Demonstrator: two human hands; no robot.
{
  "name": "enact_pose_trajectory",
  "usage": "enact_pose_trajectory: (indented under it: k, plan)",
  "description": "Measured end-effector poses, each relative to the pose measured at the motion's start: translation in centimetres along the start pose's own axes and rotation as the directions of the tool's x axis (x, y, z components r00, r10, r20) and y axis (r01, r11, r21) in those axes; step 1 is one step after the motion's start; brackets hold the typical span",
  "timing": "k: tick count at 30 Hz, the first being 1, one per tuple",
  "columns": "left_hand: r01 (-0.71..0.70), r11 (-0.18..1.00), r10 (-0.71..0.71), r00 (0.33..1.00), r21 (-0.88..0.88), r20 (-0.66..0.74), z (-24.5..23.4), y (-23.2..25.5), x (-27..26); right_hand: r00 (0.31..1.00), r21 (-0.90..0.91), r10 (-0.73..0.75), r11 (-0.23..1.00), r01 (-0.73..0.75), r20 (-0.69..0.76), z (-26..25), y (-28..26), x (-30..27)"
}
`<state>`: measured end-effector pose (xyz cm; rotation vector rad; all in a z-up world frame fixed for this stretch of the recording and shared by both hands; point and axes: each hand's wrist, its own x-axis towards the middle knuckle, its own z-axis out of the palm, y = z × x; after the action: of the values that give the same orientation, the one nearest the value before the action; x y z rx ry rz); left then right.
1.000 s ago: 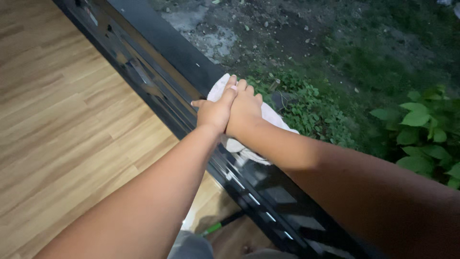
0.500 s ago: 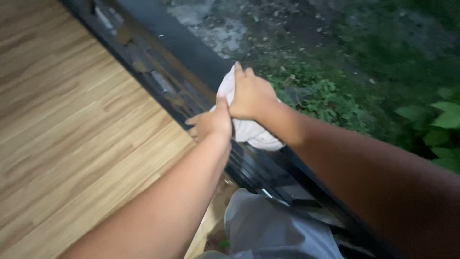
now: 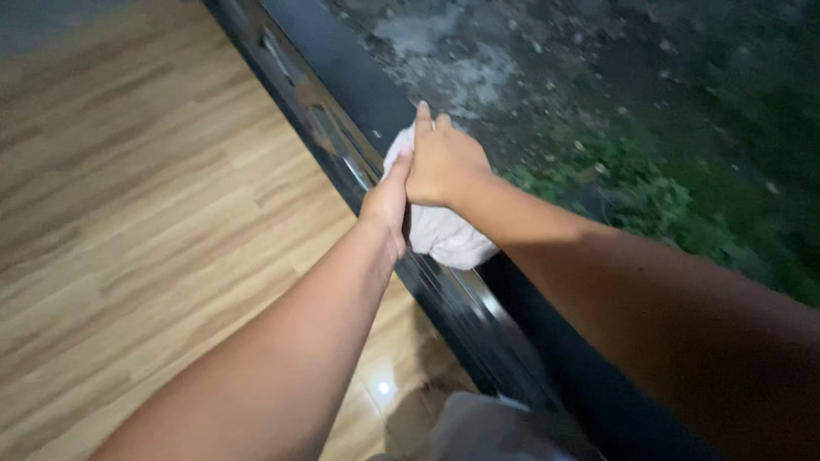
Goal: The person wipes a black metal railing with a light-colored cloth. The person moves along the railing, wiping the top and vertical bars with both hands.
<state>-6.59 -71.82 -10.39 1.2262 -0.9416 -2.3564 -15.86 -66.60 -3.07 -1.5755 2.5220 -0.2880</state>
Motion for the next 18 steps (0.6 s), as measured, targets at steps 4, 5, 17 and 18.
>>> enact_pose_trajectory:
  k: [4,5,17,18]
  plan:
    - [-0.003,1.0,0.003,1.0,-0.002,0.0,-1.3,2.0,2.1,1.0,0.003,0.019,1.0,-0.019,0.024,0.8,-1.1,2.8]
    - [0.022,0.999,-0.021,0.999,-0.026,0.049,-1.2,3.2,2.9,1.0,0.007,0.025,1.0,-0.026,0.012,0.6,-1.3,3.8]
    - [-0.026,0.996,0.043,0.98,0.089,-0.195,-3.1,9.2,6.7,0.999,-0.001,0.036,0.999,-0.036,0.005,2.0,-3.3,11.5]
    - [-0.035,0.997,0.045,0.986,0.064,-0.158,-3.3,10.0,7.7,0.999,0.006,0.052,0.999,-0.052,0.002,1.9,-3.5,12.5]
